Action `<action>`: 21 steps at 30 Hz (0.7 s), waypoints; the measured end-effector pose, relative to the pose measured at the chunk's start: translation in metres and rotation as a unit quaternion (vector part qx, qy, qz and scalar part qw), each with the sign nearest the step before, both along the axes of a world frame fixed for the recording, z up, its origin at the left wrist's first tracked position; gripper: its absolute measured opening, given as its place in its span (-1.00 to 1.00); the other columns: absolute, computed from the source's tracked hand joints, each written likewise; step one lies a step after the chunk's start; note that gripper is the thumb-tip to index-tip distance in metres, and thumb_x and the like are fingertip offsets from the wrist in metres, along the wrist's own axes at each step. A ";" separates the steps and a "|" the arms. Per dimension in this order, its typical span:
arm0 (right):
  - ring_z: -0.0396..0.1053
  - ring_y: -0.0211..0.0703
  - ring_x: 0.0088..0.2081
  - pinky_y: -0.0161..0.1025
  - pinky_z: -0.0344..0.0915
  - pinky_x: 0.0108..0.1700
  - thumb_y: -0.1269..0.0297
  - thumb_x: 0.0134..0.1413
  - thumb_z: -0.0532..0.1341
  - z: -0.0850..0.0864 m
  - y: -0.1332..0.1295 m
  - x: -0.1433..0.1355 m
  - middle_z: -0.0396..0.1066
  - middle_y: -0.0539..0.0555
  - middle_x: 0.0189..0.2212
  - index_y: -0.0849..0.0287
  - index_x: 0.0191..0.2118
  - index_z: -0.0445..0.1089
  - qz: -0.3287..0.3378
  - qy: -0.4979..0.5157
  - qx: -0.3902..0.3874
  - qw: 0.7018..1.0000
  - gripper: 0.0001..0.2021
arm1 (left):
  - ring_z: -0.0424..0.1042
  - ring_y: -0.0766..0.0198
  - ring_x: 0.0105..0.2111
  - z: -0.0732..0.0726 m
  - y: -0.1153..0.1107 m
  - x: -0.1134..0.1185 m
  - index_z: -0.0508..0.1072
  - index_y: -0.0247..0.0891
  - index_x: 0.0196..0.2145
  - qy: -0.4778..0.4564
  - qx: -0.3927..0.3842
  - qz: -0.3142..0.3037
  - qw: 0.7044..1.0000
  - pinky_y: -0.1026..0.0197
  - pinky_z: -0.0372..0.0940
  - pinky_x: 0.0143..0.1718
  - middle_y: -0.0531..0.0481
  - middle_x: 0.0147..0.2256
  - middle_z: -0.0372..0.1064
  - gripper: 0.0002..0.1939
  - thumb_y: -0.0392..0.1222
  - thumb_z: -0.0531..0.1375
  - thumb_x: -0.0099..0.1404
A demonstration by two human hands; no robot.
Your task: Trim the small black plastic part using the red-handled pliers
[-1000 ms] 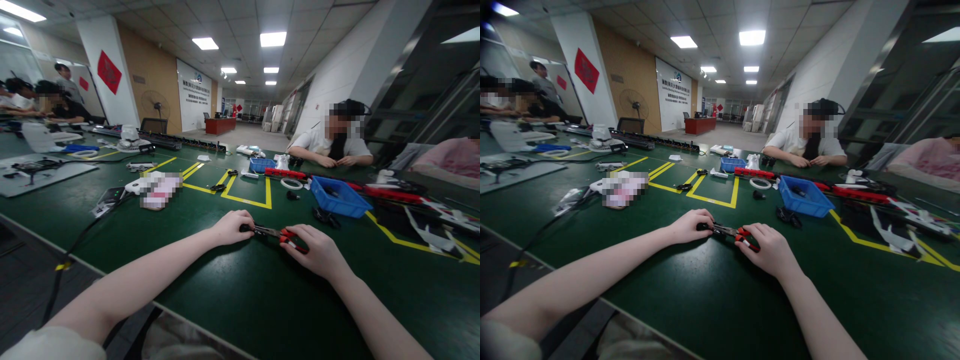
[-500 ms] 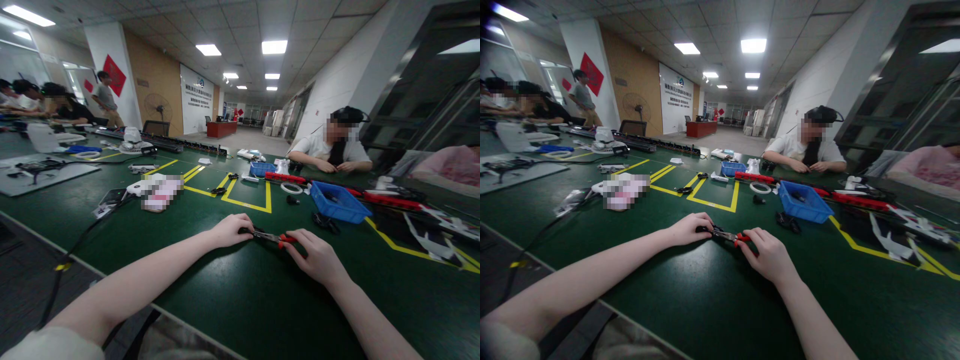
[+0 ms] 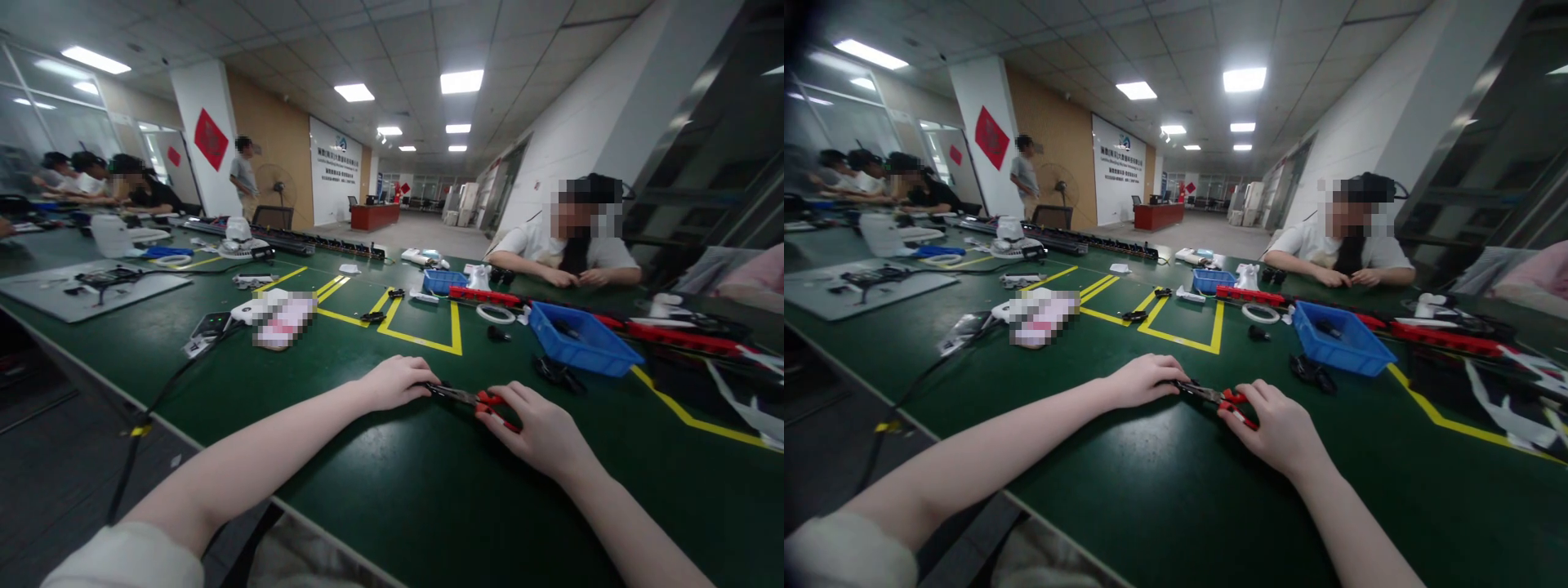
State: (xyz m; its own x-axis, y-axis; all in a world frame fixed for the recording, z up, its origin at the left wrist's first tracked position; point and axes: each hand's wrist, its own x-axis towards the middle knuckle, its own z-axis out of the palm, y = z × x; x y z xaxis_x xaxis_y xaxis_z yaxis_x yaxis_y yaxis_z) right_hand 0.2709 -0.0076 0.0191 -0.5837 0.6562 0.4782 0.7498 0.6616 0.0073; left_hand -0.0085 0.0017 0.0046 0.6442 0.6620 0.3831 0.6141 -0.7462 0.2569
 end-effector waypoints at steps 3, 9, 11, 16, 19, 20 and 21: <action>0.45 -0.04 -0.30 -0.19 0.39 -0.37 -0.12 0.10 0.15 -0.003 0.004 0.001 0.45 0.16 -0.27 0.15 -0.15 0.43 -0.002 -0.014 0.008 1.000 -0.58 | 0.43 0.16 -0.09 0.000 0.002 0.000 0.43 -0.17 0.04 0.038 0.019 0.001 0.999 0.15 0.29 -0.04 -0.08 -0.03 0.38 -0.72 -0.16 0.11 0.41; 0.44 -0.03 -0.30 -0.18 0.37 -0.36 -0.11 0.07 0.17 -0.005 0.005 0.003 0.44 0.16 -0.28 0.17 -0.17 0.43 -0.002 -0.025 0.036 0.999 -0.57 | 0.44 0.16 -0.11 -0.001 0.003 0.000 0.40 -0.17 0.08 0.068 0.035 0.006 0.997 0.16 0.29 -0.06 -0.09 -0.03 0.38 -0.69 -0.14 0.07 0.44; 0.43 -0.03 -0.30 -0.17 0.37 -0.35 -0.11 0.08 0.16 -0.005 0.005 0.003 0.44 0.17 -0.29 0.18 -0.17 0.43 0.003 -0.029 0.051 0.998 -0.57 | 0.44 0.16 -0.11 -0.001 0.003 0.000 0.40 -0.18 0.08 0.073 0.038 0.004 0.997 0.16 0.29 -0.06 -0.09 -0.03 0.38 -0.69 -0.14 0.07 0.44; 0.42 -0.02 -0.28 -0.16 0.37 -0.32 -0.09 0.08 0.17 -0.005 0.006 0.005 0.44 0.18 -0.27 0.19 -0.15 0.42 0.004 -0.035 0.070 0.997 -0.57 | 0.43 0.16 -0.11 -0.001 0.002 0.000 0.40 -0.17 0.07 0.075 0.032 0.004 0.997 0.17 0.30 -0.06 -0.09 -0.03 0.37 -0.70 -0.14 0.07 0.43; 0.43 -0.01 -0.27 -0.15 0.37 -0.31 -0.08 0.05 0.20 -0.005 0.005 0.004 0.44 0.16 -0.25 0.17 -0.15 0.41 0.001 -0.031 0.062 0.998 -0.58 | 0.43 0.16 -0.11 0.000 0.001 -0.001 0.40 -0.16 0.07 0.072 0.030 0.007 0.997 0.17 0.31 -0.06 -0.08 -0.03 0.37 -0.70 -0.13 0.05 0.44; 0.43 -0.02 -0.26 -0.15 0.37 -0.31 -0.08 0.05 0.20 -0.005 0.005 0.004 0.44 0.16 -0.25 0.17 -0.15 0.41 0.001 -0.029 0.057 0.998 -0.59 | 0.43 0.17 -0.11 0.000 0.001 -0.001 0.40 -0.16 0.07 0.071 0.030 0.007 0.997 0.17 0.31 -0.06 -0.08 -0.03 0.36 -0.70 -0.13 0.05 0.44; 0.43 -0.02 -0.26 -0.15 0.38 -0.30 -0.07 0.05 0.20 -0.005 0.004 0.004 0.44 0.16 -0.25 0.16 -0.15 0.40 0.001 -0.024 0.050 0.998 -0.59 | 0.43 0.17 -0.11 0.000 0.001 -0.001 0.40 -0.16 0.07 0.070 0.029 0.008 0.997 0.17 0.30 -0.06 -0.08 -0.03 0.36 -0.70 -0.13 0.05 0.45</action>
